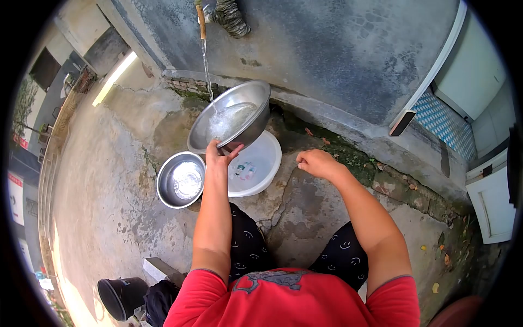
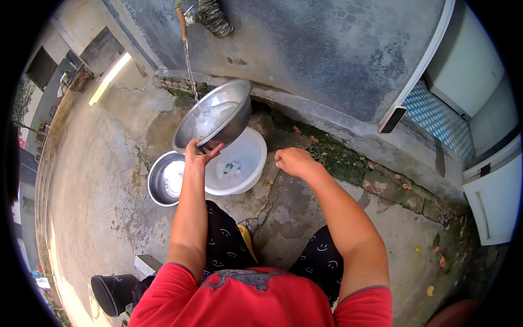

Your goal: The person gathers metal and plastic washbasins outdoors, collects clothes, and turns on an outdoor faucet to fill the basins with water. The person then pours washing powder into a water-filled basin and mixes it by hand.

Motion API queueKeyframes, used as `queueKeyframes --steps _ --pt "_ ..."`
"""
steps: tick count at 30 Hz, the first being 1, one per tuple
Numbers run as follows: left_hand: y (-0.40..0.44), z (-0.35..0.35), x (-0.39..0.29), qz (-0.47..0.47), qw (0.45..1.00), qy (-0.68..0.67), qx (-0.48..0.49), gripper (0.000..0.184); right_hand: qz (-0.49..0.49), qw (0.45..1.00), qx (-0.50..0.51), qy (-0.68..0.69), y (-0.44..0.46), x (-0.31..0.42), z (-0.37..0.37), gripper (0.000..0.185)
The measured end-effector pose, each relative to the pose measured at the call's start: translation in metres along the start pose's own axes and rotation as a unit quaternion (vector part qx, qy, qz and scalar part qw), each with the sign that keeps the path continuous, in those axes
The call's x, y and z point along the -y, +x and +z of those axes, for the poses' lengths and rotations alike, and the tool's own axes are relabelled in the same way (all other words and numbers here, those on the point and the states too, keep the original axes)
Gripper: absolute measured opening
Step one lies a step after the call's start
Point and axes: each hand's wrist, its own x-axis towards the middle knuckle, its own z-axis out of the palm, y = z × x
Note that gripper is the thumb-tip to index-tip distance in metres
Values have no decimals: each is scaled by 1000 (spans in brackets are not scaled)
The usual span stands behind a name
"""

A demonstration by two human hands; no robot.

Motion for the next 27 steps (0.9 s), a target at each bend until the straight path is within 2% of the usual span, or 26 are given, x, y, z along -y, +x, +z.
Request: queueKeyframes --steps 8,12,14,18,24,26,27 --pt "-8 12 0 3 999 -4 -51 49 0 1000 4 -3 5 4 4 21" --pt "-2 2 -4 2 1000 -21 -11 52 2 1000 0 11 6 4 9 21" --pt "-3 3 -4 32 999 -9 -40 43 -4 999 -8 32 7 3 11 20" --pt "-23 8 -7 37 999 -4 -23 30 -13 998 -20 53 7 6 12 20" --pt "-29 3 -15 21 1000 -6 9 32 -5 994 -51 99 16 17 19 22" --pt "-39 4 -16 27 1000 -7 6 34 24 973 -61 223 19 25 24 29" --pt "-45 6 -17 34 999 -6 0 36 23 975 -61 213 21 36 22 29"
